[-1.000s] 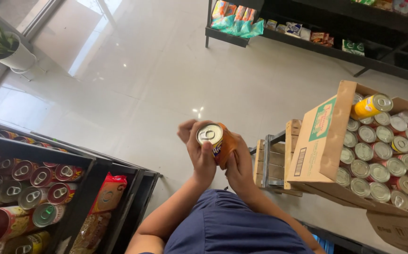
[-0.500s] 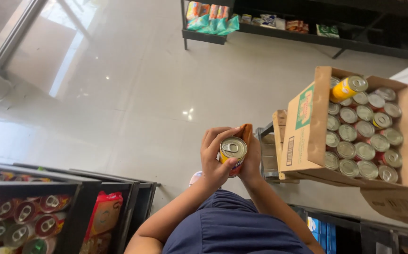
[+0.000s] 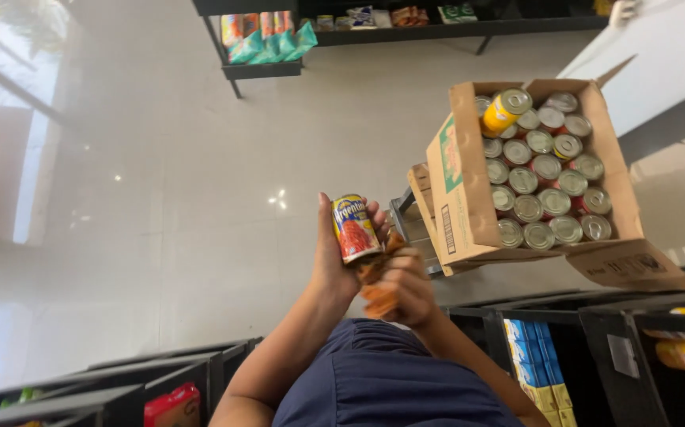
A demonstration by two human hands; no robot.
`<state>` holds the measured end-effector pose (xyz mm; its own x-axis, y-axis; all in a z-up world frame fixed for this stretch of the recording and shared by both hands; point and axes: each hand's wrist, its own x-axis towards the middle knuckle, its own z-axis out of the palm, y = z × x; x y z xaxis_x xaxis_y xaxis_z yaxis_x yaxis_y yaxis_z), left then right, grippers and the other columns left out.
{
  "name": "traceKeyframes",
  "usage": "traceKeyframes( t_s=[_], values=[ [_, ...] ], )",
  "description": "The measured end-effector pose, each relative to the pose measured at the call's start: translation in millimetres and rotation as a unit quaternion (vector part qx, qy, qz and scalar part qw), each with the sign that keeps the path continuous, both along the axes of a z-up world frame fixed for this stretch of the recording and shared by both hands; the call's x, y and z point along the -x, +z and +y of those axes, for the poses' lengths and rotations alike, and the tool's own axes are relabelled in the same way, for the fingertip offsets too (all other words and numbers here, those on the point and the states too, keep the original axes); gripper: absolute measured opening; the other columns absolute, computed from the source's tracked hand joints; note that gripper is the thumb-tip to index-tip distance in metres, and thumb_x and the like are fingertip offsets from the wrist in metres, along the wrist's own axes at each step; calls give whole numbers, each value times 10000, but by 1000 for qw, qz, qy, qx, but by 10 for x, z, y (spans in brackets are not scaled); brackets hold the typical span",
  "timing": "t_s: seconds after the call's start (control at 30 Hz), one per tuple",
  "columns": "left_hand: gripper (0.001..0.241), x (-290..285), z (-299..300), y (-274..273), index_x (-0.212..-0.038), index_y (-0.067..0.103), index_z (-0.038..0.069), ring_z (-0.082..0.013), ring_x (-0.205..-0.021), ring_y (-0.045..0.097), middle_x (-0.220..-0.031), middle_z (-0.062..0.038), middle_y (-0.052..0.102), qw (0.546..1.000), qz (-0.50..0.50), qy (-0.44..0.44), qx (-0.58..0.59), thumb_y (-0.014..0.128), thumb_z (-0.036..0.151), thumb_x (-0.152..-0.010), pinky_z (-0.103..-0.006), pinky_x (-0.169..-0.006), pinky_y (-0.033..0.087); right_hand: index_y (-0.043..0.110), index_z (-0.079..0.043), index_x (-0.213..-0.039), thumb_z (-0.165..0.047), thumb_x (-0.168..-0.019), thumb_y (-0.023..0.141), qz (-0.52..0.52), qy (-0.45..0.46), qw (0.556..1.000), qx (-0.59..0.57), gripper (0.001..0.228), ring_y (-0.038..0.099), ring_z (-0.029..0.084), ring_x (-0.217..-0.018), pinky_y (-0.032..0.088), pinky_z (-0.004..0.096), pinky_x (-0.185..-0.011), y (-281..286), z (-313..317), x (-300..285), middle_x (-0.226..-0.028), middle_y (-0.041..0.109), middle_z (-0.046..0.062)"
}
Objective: Wiping canned goods with a cloth and organizing them onto a grocery store shelf.
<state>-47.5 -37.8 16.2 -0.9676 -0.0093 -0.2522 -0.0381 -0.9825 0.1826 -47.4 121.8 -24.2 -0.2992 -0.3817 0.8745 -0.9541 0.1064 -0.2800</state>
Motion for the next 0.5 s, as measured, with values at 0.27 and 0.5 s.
traceKeyframes(
  t_s=[0.27,0.5],
  values=[
    [616,-49,375,194,-1210,586,108,-330,-1362,453,-1446,-153,579,834,187,113,507,633,647,-914,-483,-1158,347,504,3,-1426,-381,-1124,428,-381,-51,907,174,495,576,287,-1261,470,412,-1072,259,130,-79,-1398,567,139],
    [640,-40,661,69,-1240,615,108,-302,-1307,584,-1430,-109,656,649,367,162,646,783,563,-822,-432,-1148,437,530,-16,-1398,-395,-1075,465,-520,-114,807,256,502,635,164,-1136,543,322,-953,-184,440,-157,-1274,630,112]
  ],
)
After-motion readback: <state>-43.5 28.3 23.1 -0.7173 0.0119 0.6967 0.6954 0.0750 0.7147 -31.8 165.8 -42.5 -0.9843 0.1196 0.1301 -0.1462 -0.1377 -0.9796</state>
